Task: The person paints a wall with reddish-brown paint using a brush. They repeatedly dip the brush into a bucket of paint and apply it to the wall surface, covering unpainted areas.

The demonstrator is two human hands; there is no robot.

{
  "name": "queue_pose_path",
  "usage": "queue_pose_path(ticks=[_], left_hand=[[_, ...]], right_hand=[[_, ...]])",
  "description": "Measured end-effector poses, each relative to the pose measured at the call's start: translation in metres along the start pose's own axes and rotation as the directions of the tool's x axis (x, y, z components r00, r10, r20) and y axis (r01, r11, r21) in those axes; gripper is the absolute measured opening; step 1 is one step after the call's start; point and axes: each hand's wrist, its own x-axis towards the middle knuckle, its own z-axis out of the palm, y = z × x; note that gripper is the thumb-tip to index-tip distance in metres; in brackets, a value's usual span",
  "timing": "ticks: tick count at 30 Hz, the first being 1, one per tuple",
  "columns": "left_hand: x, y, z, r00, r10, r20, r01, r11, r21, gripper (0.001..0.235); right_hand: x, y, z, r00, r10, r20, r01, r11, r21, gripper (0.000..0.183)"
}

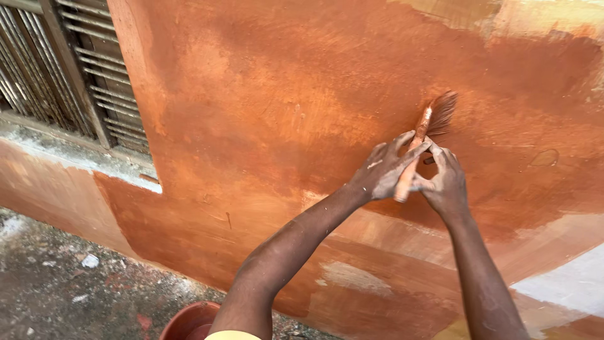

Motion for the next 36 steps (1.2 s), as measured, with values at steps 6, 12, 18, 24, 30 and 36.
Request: queue_pose_path(ticks=[6, 12, 18, 24, 30, 36], left_hand=[[0.006, -0.075, -0.004, 0.985, 0.170, 0.002, -0.167, 0.969, 0.184, 0.063], [-0.014, -0.183, -0.129, 0.983, 0.116, 0.144, -0.167, 0.891, 0.422, 0.061], [-0.044, -0.209, -0.182, 0.983, 0.168, -0.076, -0.075, 0.741, 0.667, 0.055], [-0.089, -0.174, -0.132, 0.905, -0.107, 0.411, 0.058, 0.990, 0.130, 0.057], [-0.097, -0.166, -0.159, 0.753, 0.004, 0.658, -0.103, 0.988, 0.112, 0.055], [-0.047, -0.229, -0.220, 0.956, 0.240, 0.167, -0.286, 0.649, 0.705, 0.054]], right_hand=[[0.025, -0.047, 0.002, 0.992, 0.101, 0.081, -0.098, 0.994, -0.037, 0.068], [0.033, -0.076, 0.020, 0.982, 0.130, 0.137, -0.107, 0.981, -0.161, 0.067], [0.048, -0.080, 0.057, 0.996, 0.089, 0.014, -0.083, 0.968, -0.235, 0.068], [0.065, -0.079, 0.119, 0.993, 0.080, -0.089, -0.105, 0.939, -0.328, 0.086], [0.058, -0.066, 0.148, 0.987, 0.156, 0.033, -0.095, 0.739, -0.667, 0.104], [0.053, -0.067, 0.154, 0.979, 0.198, 0.049, -0.114, 0.731, -0.673, 0.117]])
